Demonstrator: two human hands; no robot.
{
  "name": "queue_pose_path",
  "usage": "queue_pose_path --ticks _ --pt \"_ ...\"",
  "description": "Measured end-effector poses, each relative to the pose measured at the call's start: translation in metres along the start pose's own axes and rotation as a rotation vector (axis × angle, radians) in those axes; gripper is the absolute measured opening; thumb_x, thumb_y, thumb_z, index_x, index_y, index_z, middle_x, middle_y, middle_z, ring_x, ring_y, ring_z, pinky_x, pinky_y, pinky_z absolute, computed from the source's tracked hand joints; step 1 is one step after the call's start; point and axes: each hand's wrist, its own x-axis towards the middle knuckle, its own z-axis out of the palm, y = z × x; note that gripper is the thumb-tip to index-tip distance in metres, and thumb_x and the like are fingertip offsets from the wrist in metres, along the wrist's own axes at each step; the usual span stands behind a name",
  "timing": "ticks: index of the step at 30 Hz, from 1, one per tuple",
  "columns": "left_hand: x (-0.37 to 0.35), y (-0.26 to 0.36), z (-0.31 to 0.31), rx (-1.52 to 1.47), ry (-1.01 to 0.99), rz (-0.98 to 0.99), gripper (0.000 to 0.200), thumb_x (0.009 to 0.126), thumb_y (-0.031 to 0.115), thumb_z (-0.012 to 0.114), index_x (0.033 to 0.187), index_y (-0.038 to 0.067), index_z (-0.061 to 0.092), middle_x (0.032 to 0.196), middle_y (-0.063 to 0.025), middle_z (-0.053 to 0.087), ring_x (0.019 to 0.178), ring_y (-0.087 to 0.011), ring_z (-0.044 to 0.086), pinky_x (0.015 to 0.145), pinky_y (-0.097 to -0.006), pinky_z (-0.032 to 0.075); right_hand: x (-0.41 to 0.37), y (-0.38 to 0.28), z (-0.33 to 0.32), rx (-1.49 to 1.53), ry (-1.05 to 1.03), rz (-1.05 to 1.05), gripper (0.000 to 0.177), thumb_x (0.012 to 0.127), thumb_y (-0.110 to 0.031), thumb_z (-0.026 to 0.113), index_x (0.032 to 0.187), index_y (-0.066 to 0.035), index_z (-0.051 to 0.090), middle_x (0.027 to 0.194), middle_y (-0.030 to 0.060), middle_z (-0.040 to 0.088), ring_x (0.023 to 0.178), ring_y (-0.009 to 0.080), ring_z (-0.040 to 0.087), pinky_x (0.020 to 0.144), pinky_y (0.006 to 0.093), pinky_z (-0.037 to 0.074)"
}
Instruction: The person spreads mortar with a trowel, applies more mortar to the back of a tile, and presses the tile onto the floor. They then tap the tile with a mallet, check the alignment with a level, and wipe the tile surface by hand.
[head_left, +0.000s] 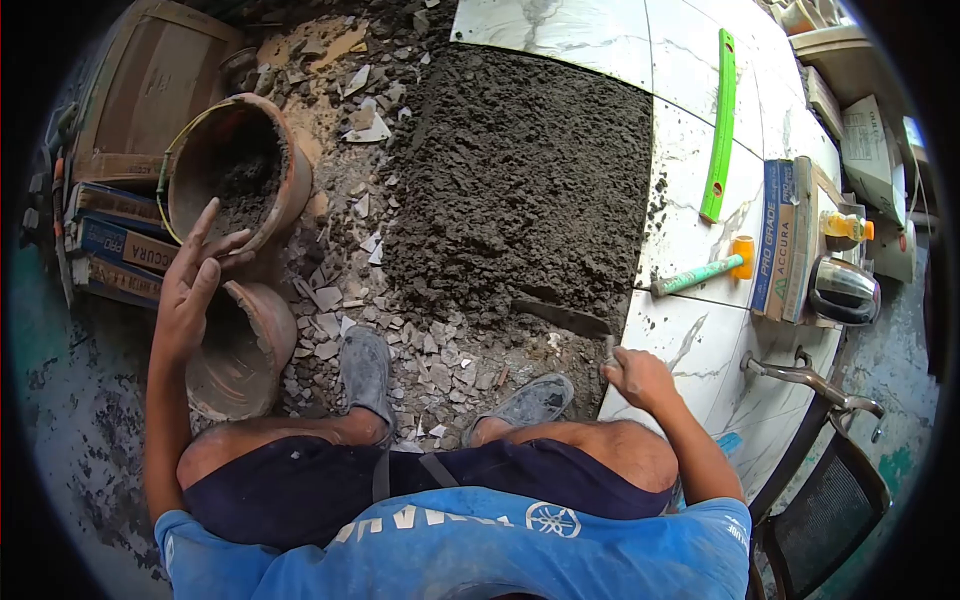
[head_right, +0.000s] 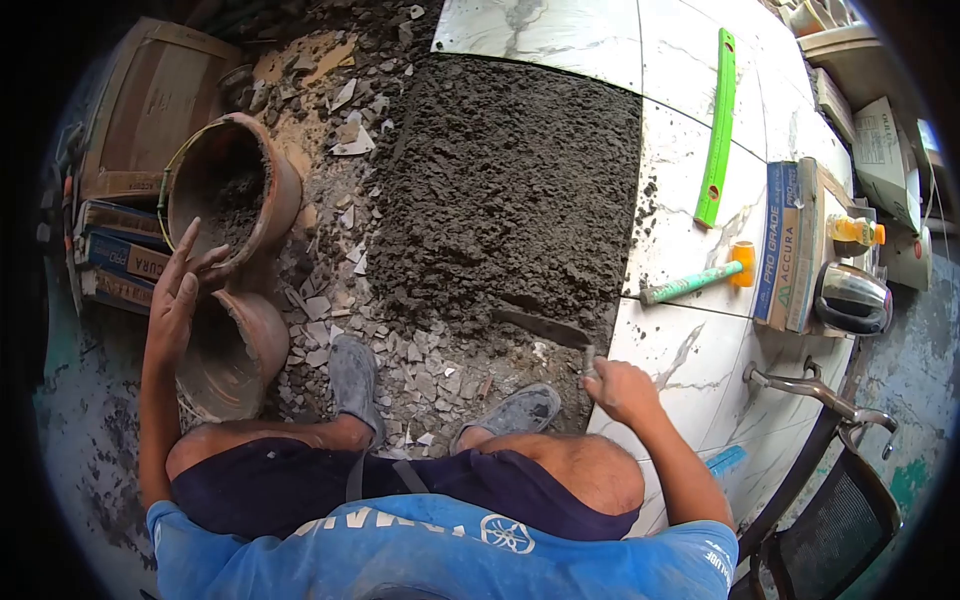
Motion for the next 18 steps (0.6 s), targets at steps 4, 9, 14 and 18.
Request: queue_pose_path --ticks 4,9,14,18 --pt "0.009 0.004 0.008 -0.012 -0.054 0.074 0.071 0.097 0.039 0.053 0.149 -0.001 0.024 0.128 -0.0211 0.056 0.115 -0.0270 0.056 0.101 -0.0375 0.041 0.040 -0.090 0.031 0.035 -0.133 -0.224 0.038 0.090 -0.039 0.053 0.104 -0.004 0.061 0.098 0.0214 0.067 0.091 0.0397 0.064 0.079 0.0500 0.050" --pt "0.007 0.008 0.007 -0.020 -0.079 0.082 0.081 0.093 0.051 0.054 0.151 0.004 0.023 0.129 -0.0211 0.055 0.114 -0.0270 0.058 0.100 -0.0369 0.041 0.081 -0.098 0.009 0.185 -0.047 -0.169 0.040 0.090 -0.039 0.054 0.105 -0.003 0.060 0.091 0.0269 0.066 0.090 0.0431 0.063 0.079 0.0513 0.050" --pt "0.007 0.000 0.001 -0.044 -0.056 0.071 0.081 0.093 0.051 0.054 0.150 0.003 0.023 0.127 -0.0207 0.057 0.112 -0.0279 0.059 0.099 -0.0367 0.042 0.077 -0.078 -0.031 0.099 -0.080 -0.281 0.046 0.089 -0.045 0.057 0.101 -0.001 0.063 0.088 0.0260 0.066 0.087 0.0436 0.063 0.077 0.0496 0.049" --pt "0.007 0.004 0.004 -0.114 -0.094 0.078 0.075 0.096 0.039 0.056 0.149 -0.002 0.022 0.128 -0.0206 0.056 0.116 -0.0257 0.055 0.101 -0.0376 0.043 0.149 -0.069 -0.077 0.039 -0.219 -0.353 0.048 0.089 -0.048 0.059 0.097 -0.001 0.066 0.076 0.0169 0.065 0.070 0.0289 0.061 0.066 0.0424 0.048"
